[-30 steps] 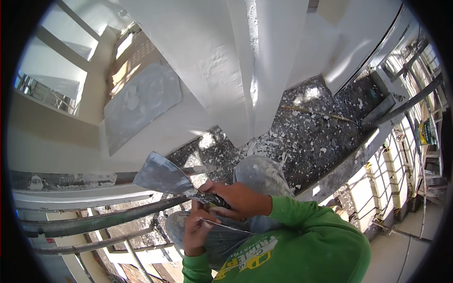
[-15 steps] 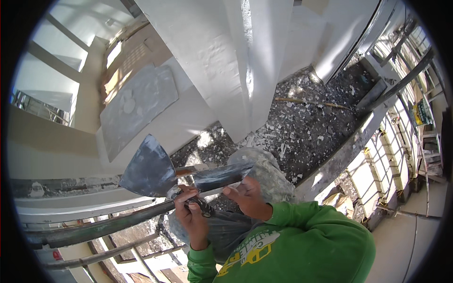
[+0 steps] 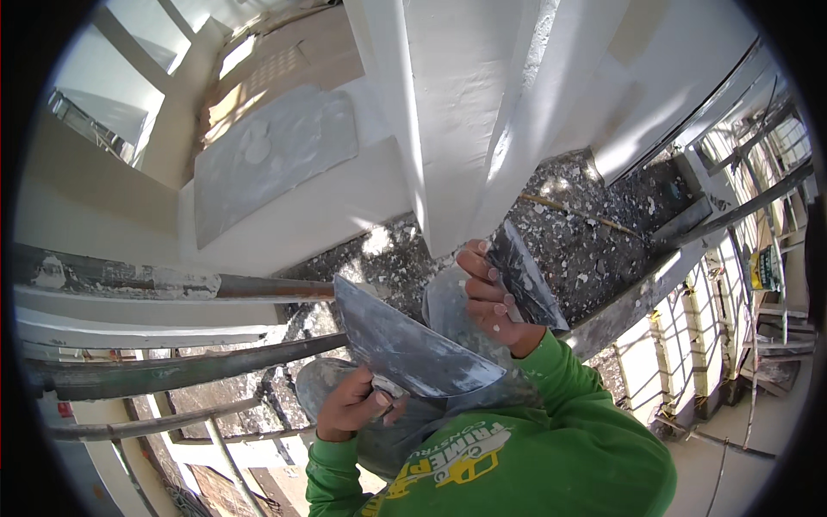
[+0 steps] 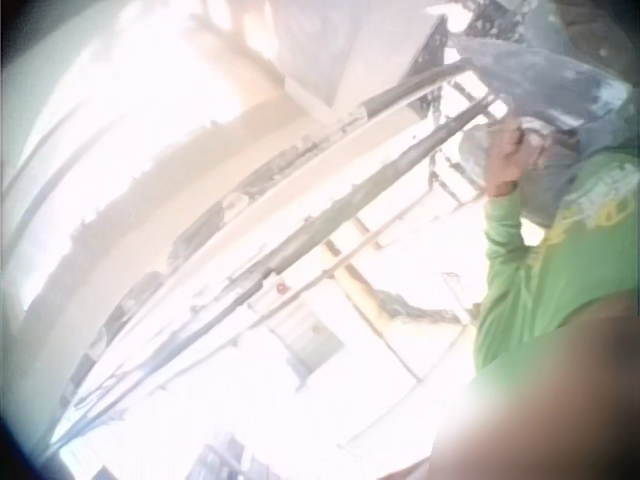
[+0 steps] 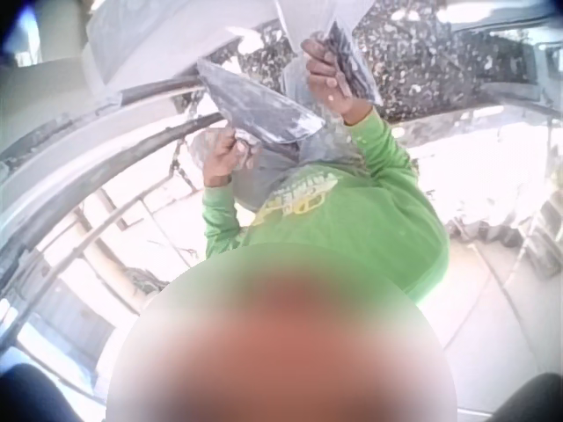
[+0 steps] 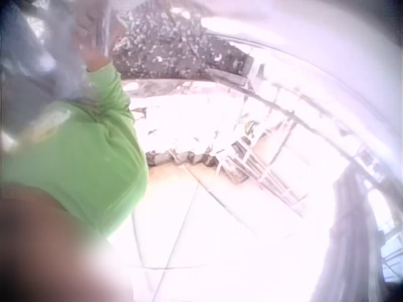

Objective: The person applies plaster to a white wall using a trowel and a hawk. They repeatedly scoop plaster from the hawk and smooth it onto the wall surface, working on a vertical section near a corner.

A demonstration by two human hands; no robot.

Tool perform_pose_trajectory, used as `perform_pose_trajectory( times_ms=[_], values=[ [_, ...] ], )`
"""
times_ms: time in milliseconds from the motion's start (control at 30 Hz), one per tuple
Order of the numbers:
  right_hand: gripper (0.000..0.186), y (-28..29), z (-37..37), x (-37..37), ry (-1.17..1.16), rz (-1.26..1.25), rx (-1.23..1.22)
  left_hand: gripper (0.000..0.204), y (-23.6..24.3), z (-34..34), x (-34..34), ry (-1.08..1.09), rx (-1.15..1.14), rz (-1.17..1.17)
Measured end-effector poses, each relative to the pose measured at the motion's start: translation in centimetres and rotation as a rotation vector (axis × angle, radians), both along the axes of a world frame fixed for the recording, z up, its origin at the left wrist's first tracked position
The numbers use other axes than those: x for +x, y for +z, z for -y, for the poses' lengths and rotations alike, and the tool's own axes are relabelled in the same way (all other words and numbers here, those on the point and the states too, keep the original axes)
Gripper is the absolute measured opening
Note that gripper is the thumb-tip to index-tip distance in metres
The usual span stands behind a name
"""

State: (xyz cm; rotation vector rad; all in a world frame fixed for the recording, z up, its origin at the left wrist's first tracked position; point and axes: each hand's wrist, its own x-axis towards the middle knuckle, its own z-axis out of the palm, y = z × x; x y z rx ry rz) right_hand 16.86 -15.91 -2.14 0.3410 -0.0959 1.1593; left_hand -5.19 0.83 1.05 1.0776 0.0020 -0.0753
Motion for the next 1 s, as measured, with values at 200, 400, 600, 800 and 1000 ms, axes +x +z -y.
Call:
perform_pose_trajectory(
  times_ms=[200,400,600,800,1000],
  values=[
    [0.047,0.9,-1.5,-3.7,-0.108,0.699,-0.398,0.041,0.4,-0.2,2.6,-0.367,0.039,-0.100],
    [0.052,-1.3,3.8,-1.1,-0.248,0.974,-1.047,0.034,2.4,-2.7,0.6,-0.126,0.180,0.006],
    [0.031,-3.3,10.4,3.2,-0.715,0.600,-1.437,0.042,2.4,-6.5,-2.6,0.262,0.362,-0.135],
    [0.027,-8.9,13.7,6.1,-0.679,0.714,-1.739,0.037,2.9,-6.9,-0.4,0.200,0.591,-0.305],
    [0.033,-13.4,12.0,8.5,-0.624,1.379,-1.800,0.031,2.6,-6.7,4.0,-0.124,0.977,-0.453]
  ],
)
